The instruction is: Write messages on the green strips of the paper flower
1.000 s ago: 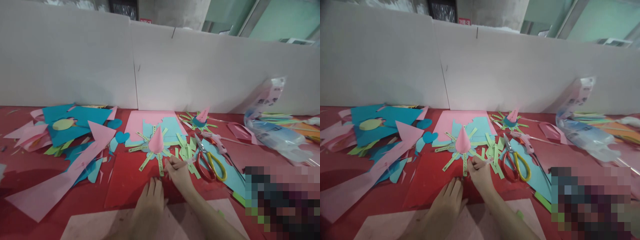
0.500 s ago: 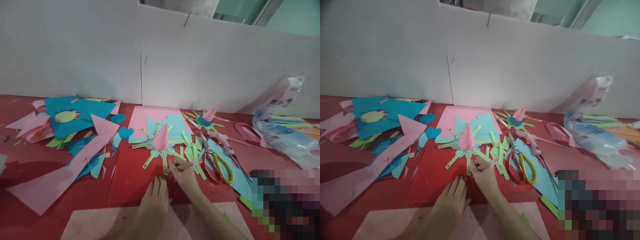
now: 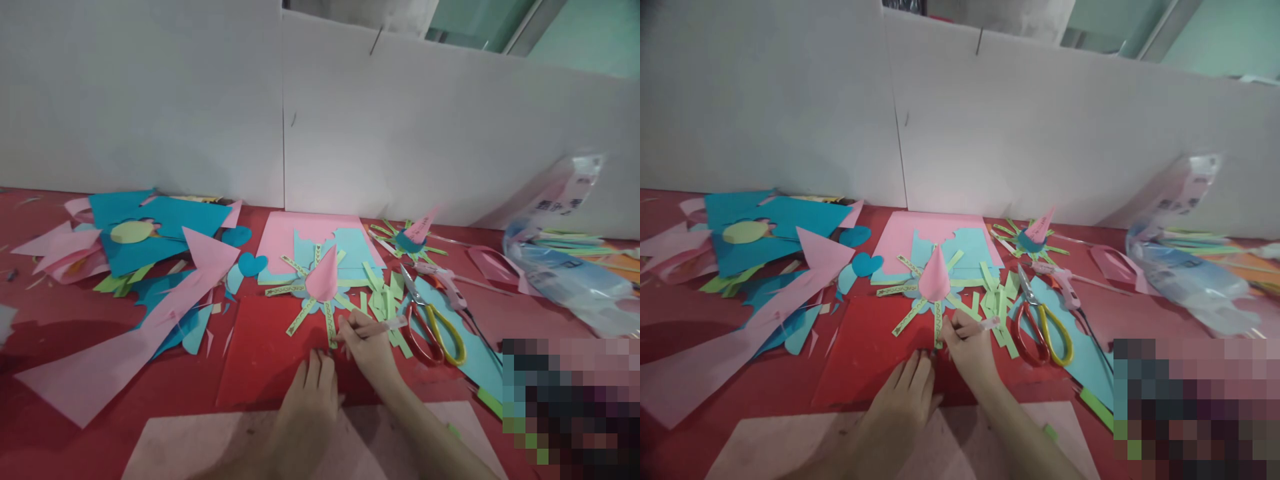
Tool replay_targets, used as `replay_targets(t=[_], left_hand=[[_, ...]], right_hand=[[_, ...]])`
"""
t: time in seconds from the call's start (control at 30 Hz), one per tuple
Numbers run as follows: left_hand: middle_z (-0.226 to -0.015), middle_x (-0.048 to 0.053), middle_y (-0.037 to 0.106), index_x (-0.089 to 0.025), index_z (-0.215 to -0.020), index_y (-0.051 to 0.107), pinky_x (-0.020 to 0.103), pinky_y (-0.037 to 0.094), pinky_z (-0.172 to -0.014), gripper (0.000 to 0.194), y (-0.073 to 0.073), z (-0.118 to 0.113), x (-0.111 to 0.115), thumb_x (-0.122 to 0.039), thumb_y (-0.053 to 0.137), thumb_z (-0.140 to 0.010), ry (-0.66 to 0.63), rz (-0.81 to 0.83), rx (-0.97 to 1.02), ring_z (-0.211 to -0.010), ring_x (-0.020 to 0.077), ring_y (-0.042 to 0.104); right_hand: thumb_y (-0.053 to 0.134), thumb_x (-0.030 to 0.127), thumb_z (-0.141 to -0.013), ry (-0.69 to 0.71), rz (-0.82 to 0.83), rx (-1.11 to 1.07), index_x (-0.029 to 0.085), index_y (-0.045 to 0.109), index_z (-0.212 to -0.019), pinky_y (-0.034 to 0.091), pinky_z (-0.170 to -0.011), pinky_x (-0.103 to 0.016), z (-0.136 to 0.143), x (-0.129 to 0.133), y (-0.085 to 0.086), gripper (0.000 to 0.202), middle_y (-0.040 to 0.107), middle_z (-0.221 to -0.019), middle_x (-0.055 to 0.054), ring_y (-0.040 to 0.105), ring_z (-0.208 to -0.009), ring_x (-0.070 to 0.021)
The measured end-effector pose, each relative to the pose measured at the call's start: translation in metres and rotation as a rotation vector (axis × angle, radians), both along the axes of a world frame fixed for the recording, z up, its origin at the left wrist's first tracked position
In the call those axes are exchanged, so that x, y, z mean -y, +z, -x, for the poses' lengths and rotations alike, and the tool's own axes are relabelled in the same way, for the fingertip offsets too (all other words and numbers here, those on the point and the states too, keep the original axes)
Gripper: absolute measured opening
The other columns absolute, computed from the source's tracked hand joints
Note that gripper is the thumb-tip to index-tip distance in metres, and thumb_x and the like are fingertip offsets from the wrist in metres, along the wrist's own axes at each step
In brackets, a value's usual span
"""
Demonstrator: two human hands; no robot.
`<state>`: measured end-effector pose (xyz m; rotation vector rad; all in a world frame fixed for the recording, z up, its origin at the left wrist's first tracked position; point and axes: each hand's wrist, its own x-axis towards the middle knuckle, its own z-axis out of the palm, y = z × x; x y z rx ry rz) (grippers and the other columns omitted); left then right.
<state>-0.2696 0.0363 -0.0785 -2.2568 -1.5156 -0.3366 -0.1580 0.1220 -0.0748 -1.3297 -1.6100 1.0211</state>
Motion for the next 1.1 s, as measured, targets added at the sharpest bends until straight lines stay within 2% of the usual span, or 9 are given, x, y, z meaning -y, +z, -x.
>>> replay_targets(t=[0.3, 0.5, 0.73, 1.1], left_hand=[[-0.098, 0.012, 0.060, -0.008, -0.097, 0.062, 0.034, 0.046, -0.076, 0.027, -0.004, 0.000, 0.000, -0.023, 0.048, -0.080, 0.009, 0.042, 0.019, -0.091, 0.0234, 0.055], [-0.099, 0.013, 0.059, -0.008, -0.097, 0.062, 0.034, 0.046, -0.076, 0.026, -0.001, 0.000, 0.000, -0.022, 0.047, -0.080, 0.001, 0.053, 0.018, -0.093, 0.0238, 0.055], [-0.100, 0.013, 0.059, -0.008, -0.100, 0.060, 0.034, 0.046, -0.077, 0.028, -0.001, 0.001, 0.000, -0.023, 0.047, -0.081, 0.003, 0.061, -0.004, -0.093, 0.0230, 0.055], [-0.099, 0.013, 0.059, -0.009, -0.098, 0.061, 0.034, 0.047, -0.077, 0.027, 0.000, 0.000, 0.000, -0.023, 0.048, -0.080, 0.003, 0.061, -0.007, -0.093, 0.0233, 0.055]], right_hand=[[0.045, 0.024, -0.077, -0.021, -0.041, 0.102, 0.021, 0.034, -0.052, 0.032, -0.042, -0.021, 0.001, 0.002, 0.011, 0.028, 0.048, -0.044, 0.004, 0.045, -0.041, -0.0098], [0.045, 0.030, -0.080, -0.023, -0.007, 0.064, 0.021, 0.035, -0.052, 0.032, -0.040, -0.021, 0.001, 0.001, 0.008, 0.031, 0.045, -0.040, 0.005, 0.043, -0.038, -0.0092], [0.045, 0.028, -0.078, -0.054, -0.042, 0.086, 0.021, 0.032, -0.051, 0.032, -0.041, -0.021, 0.002, 0.002, 0.011, 0.031, 0.043, -0.041, 0.006, 0.045, -0.040, -0.0100], [0.046, 0.032, -0.080, -0.040, -0.023, 0.066, 0.021, 0.035, -0.053, 0.033, -0.040, -0.020, 0.001, 0.001, 0.006, 0.031, 0.044, -0.040, 0.006, 0.044, -0.038, -0.0092]])
